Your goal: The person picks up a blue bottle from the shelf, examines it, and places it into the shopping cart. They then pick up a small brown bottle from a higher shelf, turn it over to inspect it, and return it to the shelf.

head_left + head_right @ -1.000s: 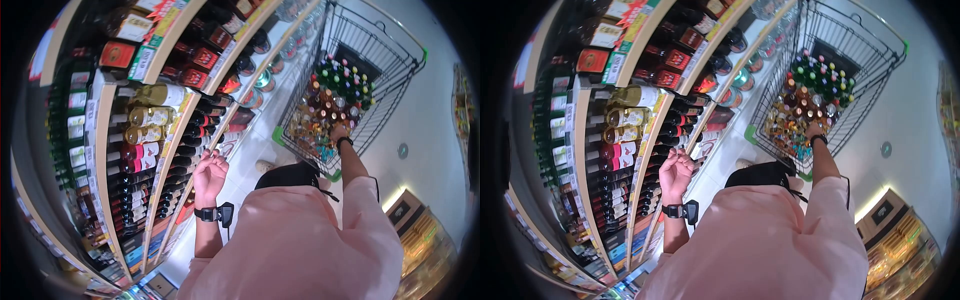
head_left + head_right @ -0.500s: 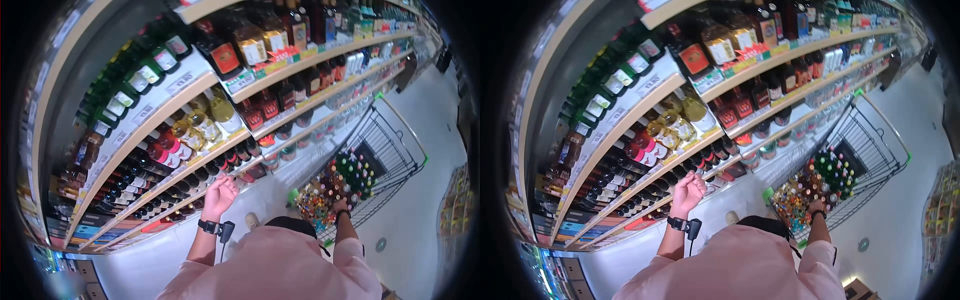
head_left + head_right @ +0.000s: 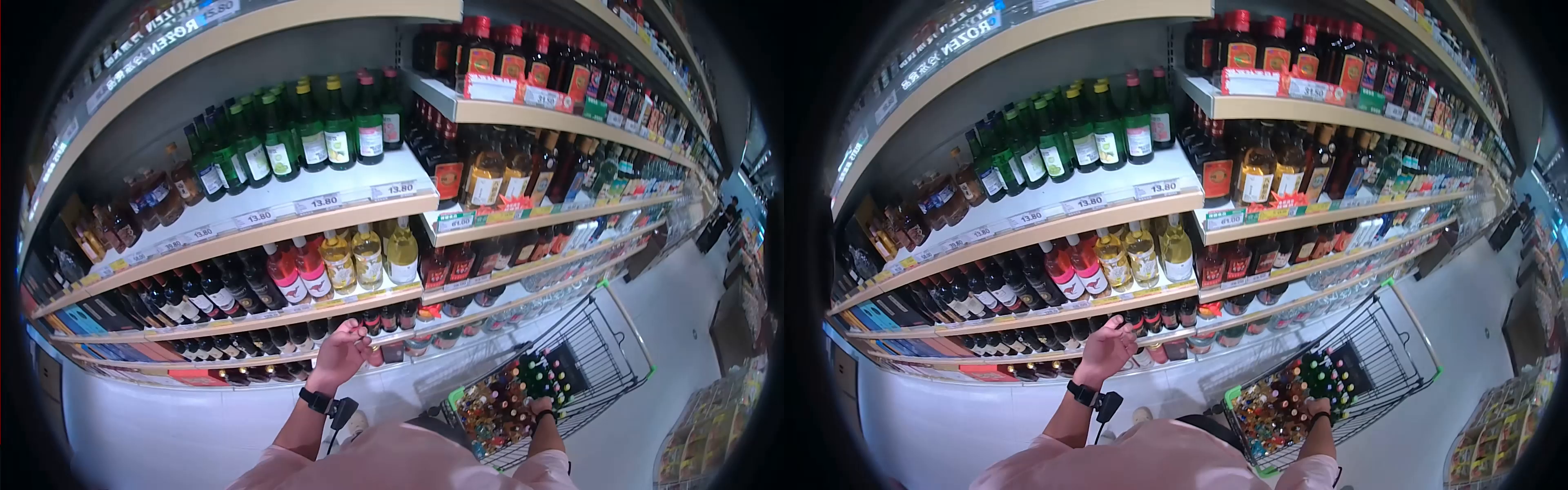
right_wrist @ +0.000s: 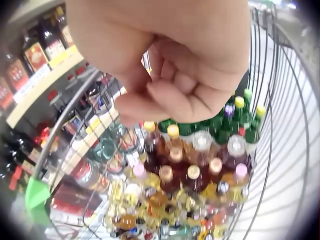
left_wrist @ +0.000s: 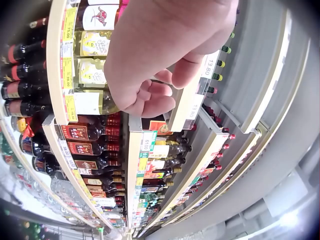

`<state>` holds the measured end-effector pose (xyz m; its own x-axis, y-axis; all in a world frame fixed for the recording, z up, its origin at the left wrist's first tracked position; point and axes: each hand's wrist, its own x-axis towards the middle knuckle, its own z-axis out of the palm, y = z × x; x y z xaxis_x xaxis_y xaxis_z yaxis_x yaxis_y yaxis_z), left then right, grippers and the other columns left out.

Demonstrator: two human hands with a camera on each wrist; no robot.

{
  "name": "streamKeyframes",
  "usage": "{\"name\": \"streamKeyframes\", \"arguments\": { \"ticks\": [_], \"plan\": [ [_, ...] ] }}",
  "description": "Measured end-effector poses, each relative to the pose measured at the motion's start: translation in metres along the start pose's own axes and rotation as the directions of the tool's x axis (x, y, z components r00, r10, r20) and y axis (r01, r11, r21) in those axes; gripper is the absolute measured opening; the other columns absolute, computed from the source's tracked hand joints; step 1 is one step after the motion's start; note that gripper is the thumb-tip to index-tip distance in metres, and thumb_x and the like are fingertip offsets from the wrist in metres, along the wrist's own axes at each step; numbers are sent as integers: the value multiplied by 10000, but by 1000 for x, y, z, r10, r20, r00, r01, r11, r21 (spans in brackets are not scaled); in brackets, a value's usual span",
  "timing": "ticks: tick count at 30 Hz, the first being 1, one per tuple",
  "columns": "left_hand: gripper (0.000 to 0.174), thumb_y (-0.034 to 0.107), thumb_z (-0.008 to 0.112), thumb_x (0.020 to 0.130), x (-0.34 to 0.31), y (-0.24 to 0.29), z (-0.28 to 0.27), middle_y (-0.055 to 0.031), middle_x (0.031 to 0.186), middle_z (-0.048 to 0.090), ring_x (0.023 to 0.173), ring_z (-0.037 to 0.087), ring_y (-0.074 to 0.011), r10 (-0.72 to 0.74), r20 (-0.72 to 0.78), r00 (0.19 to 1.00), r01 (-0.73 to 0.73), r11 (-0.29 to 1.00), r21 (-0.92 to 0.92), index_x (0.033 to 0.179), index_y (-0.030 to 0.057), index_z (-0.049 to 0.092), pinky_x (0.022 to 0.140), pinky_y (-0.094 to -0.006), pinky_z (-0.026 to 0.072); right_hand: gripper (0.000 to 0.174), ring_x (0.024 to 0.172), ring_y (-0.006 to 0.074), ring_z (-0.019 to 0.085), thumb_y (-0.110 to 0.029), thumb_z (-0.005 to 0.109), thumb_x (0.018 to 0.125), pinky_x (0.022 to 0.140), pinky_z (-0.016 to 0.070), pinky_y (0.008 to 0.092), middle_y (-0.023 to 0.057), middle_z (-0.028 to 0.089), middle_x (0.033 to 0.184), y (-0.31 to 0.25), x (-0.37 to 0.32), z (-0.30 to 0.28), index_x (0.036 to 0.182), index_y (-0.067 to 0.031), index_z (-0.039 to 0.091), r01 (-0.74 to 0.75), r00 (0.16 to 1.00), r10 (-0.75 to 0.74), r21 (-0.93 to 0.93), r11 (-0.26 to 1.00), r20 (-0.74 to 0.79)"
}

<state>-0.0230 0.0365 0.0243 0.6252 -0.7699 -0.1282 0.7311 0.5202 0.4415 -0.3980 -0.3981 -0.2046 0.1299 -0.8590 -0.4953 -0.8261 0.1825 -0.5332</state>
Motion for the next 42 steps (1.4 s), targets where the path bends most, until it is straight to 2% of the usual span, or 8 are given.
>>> {"name": "streamKeyframes", "arguments": {
  "ticks": [9, 11, 16, 17, 21, 23, 25, 42],
  "plan": [
    [139, 23, 529, 908, -21, 35, -14, -57, 972, 562, 873, 550, -179, 43, 17, 999, -41, 996, -84, 1009, 119, 527, 768, -331, 450, 22, 517, 165, 618, -31, 655, 788, 435, 464, 298, 95, 658, 634, -217, 59, -152, 797, -14, 664, 560, 810, -532, 54, 827, -247],
    [131, 23, 532, 910, -25, 40, -23, -55, 968, 559, 876, 543, -174, 54, 41, 998, -51, 995, -85, 997, 121, 529, 766, -324, 439, 73, 566, 135, 623, -68, 626, 821, 462, 457, 274, 92, 671, 675, -288, 17, -186, 834, -4, 660, 728, 604, -713, -119, 675, -356],
    [61, 65, 555, 918, -38, 56, -24, -36, 924, 557, 811, 532, -167, 99, -47, 994, -103, 991, -80, 933, 122, 543, 764, -317, 446, 82, 536, 148, 586, -6, 543, 828, 517, 466, 295, 69, 612, 625, -457, -71, -255, 814, 19, 620, 897, 407, -847, -25, 441, -341],
    [60, 70, 559, 917, -39, 59, -23, -37, 924, 556, 813, 532, -169, 110, -49, 993, -114, 990, -81, 936, 123, 540, 763, -316, 445, 114, 559, 128, 587, 38, 507, 795, 511, 446, 272, 60, 615, 645, -483, -75, -268, 815, 16, 617, 957, 115, -936, -214, 194, -333],
    [60, 95, 560, 916, -44, 72, -24, -38, 924, 540, 825, 514, -170, 143, -67, 987, -148, 986, -78, 949, 128, 522, 757, -312, 428, 180, 537, 109, 546, 62, 449, 767, 471, 429, 262, 51, 607, 691, -585, -204, -288, 848, 17, 603, 979, 61, -955, -171, 114, -289],
    [55, 86, 535, 921, -47, 82, -21, -37, 932, 517, 828, 484, -166, 153, -82, 985, -161, 983, -94, 951, 126, 512, 751, -310, 406, 146, 656, 154, 611, 24, 512, 796, 589, 482, 311, 87, 621, 710, -620, -259, -284, 907, 10, 607, 832, -191, -914, -553, 43, -358],
    [52, 97, 534, 921, -49, 94, -23, -35, 926, 501, 816, 472, -166, 183, -66, 981, -190, 976, -107, 956, 128, 510, 748, -309, 398, 185, 782, 327, 670, -62, 574, 808, 719, 516, 380, 182, 660, 805, -645, -316, -268, 971, 1, 634, 822, -208, -890, -565, 66, -405],
    [96, 61, 549, 931, -61, 180, -56, -67, 999, 536, 842, 521, -182, 212, 49, 976, -212, 977, 0, 1018, 99, 537, 759, -325, 425, 320, 964, 301, 666, -147, 541, 767, 861, 501, 361, 166, 706, 1000, -802, -474, -216, 1015, -29, 707, 793, -366, -851, -604, -74, -377]
  ]
}}
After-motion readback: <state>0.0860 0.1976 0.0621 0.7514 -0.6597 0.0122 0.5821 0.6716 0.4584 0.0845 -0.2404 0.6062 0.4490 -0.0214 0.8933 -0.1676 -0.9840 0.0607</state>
